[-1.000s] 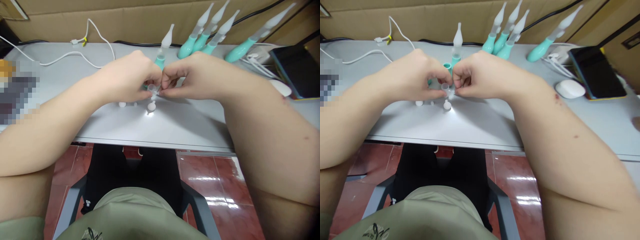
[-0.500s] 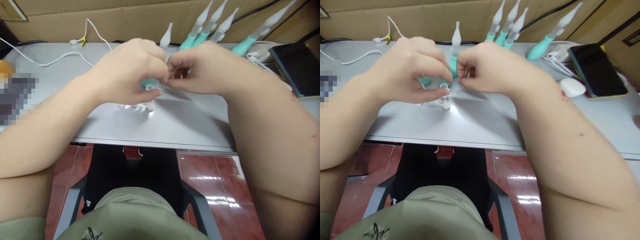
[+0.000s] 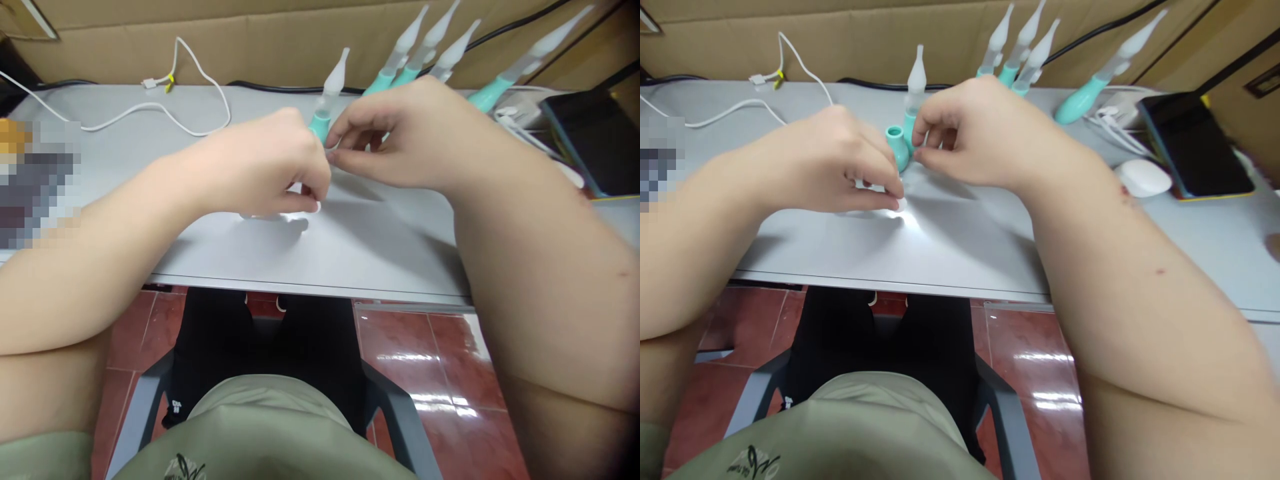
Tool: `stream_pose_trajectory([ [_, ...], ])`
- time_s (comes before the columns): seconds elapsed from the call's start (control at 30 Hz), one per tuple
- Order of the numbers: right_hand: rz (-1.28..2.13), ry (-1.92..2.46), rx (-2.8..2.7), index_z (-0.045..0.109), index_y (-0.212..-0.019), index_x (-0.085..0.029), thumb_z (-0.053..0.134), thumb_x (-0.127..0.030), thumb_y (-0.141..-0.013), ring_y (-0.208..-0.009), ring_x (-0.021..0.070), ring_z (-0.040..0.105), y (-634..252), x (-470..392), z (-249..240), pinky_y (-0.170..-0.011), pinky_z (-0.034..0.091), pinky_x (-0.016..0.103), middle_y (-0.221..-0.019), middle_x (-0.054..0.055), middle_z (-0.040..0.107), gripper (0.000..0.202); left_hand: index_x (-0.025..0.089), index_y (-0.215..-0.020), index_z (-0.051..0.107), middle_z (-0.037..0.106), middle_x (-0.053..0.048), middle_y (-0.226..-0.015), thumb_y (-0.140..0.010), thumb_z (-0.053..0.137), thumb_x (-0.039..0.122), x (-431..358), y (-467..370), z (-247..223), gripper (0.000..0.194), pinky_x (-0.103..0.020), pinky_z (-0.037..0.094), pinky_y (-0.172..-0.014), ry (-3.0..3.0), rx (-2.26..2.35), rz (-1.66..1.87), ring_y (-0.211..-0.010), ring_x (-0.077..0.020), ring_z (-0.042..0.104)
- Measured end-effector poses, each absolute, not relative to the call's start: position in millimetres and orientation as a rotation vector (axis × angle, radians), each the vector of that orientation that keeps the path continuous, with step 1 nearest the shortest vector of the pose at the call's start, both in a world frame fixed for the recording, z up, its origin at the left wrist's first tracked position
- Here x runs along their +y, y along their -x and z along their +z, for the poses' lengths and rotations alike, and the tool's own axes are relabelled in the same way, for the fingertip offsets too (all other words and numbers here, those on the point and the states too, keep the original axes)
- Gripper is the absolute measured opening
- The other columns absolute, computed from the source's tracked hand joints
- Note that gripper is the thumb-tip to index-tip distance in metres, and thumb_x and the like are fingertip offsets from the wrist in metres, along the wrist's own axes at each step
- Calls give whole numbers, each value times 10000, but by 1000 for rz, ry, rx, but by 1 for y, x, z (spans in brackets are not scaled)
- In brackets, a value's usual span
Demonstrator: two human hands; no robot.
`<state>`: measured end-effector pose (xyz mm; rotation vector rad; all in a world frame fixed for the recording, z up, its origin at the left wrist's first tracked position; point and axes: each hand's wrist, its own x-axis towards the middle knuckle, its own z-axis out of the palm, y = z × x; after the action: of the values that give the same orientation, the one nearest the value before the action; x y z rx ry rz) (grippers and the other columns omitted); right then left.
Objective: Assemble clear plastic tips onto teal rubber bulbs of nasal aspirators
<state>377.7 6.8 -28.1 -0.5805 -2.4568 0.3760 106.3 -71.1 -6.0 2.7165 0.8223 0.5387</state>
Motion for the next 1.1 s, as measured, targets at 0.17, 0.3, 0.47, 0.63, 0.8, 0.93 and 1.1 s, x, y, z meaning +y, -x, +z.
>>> stream_pose_trajectory([
  [0.17,522,517,-2212,842,-962,-247,889,-221,-973,-626,90,677,-371,2,-24,-552,449,255,-771,-52,772,55,220,-943,964,877,-46,-874,-988,959,337,-59,-111,-7,125,-367,533,-721,-2415,497,1269,-755,-195,764],
  [0.3,817,374,-1959,882,-1081,-248,921,-633,-1061,-679,113,775,-362,-1,-24,-532,513,266,-887,-31,843,387,173,-832,932,878,-114,-825,-851,1131,642,-37,-119,-19,510,-349,559,-604,-2076,464,1547,-701,-220,795],
  [0.47,780,296,-1988,861,-1163,-295,1110,-597,-863,-893,150,874,-356,4,-34,-723,696,274,-1033,-30,884,494,158,-793,885,881,-150,-846,-766,1097,863,-31,-122,-29,737,-376,652,-605,-1979,429,1669,-728,-277,853],
  [0.63,569,253,-2012,864,-1184,-296,1130,-578,-839,-947,156,880,-359,7,-37,-738,704,261,-1017,-34,877,519,200,-797,843,881,-100,-842,-695,1186,714,-35,-117,-24,627,-352,621,-626,-2038,663,1428,-733,-226,827],
  [0.8,397,253,-2014,912,-1176,-316,1070,-504,-943,-967,163,882,-363,7,-40,-819,746,306,-1091,-24,898,338,220,-1018,886,870,-65,-839,-682,1228,433,-27,-113,-23,526,-374,646,-602,-1985,621,1323,-742,-254,838],
  [0.93,334,230,-1999,921,-1143,-287,1042,-435,-981,-907,153,863,-363,8,-41,-769,724,307,-1039,-21,888,250,241,-958,901,861,-67,-795,-725,1187,462,-26,-113,-25,430,-391,590,-569,-2068,673,1281,-675,-250,801],
  [1.1,351,247,-2042,889,-1115,-318,1105,-423,-908,-910,135,865,-361,5,-35,-760,729,268,-1040,-54,881,317,288,-934,873,817,-41,-737,-764,1128,654,-27,-114,-23,477,-420,563,-585,-2186,714,1269,-643,-248,766],
])
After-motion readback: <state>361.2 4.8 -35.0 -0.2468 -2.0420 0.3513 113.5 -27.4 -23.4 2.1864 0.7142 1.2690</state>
